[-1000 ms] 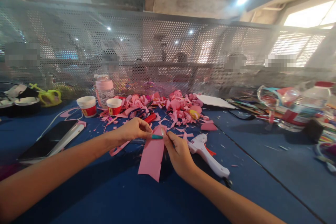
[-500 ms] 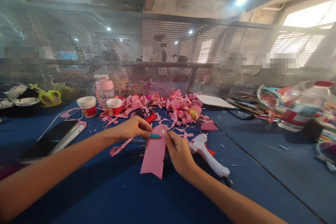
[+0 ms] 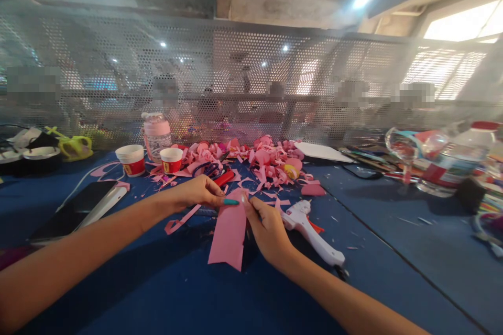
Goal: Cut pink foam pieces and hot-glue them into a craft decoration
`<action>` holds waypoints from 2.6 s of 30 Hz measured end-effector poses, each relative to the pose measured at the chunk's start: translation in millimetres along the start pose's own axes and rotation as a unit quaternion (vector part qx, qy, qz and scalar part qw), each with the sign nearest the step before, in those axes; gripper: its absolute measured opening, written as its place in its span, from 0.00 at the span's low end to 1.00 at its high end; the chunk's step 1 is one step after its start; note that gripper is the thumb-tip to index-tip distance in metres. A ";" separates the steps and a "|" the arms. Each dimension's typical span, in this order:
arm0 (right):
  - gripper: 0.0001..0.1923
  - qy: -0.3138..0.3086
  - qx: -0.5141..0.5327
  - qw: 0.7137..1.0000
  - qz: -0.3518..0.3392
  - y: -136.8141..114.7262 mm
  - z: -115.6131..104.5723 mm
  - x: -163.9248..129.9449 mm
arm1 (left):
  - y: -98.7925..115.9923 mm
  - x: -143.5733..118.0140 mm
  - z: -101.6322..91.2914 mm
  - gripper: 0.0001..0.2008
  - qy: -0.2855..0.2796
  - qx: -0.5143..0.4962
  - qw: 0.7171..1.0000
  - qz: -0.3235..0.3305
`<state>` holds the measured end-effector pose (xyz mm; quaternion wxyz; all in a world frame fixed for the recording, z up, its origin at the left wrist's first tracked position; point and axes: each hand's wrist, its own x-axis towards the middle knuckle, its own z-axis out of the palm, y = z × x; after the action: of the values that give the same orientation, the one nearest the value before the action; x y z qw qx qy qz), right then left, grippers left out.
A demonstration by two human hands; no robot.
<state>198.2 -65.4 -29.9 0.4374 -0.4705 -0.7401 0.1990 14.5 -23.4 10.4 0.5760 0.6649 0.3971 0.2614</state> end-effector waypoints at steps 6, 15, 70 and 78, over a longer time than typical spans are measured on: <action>0.20 -0.004 -0.002 1.000 -0.003 -0.8 -0.3 -0.7 | 3.0 -2.0 4.5 0.14 0.016 -0.023 0.999 -0.044; 0.20 -0.023 0.040 0.999 0.014 1.9 0.0 -0.9 | 1.7 -1.2 5.2 0.16 0.027 -0.026 0.999 -0.012; 0.15 -0.055 0.257 0.962 0.068 3.2 5.7 2.2 | -5.1 3.8 5.7 0.19 0.016 -0.087 0.996 0.000; 0.15 -0.052 0.259 0.962 0.074 2.8 5.9 1.0 | -10.2 6.8 5.2 0.19 0.009 -0.087 0.996 0.007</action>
<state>194.5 -62.5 -34.6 0.4887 -0.3840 -0.6481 0.4401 20.1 -20.4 -1.2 0.6260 0.6127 0.3735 0.3053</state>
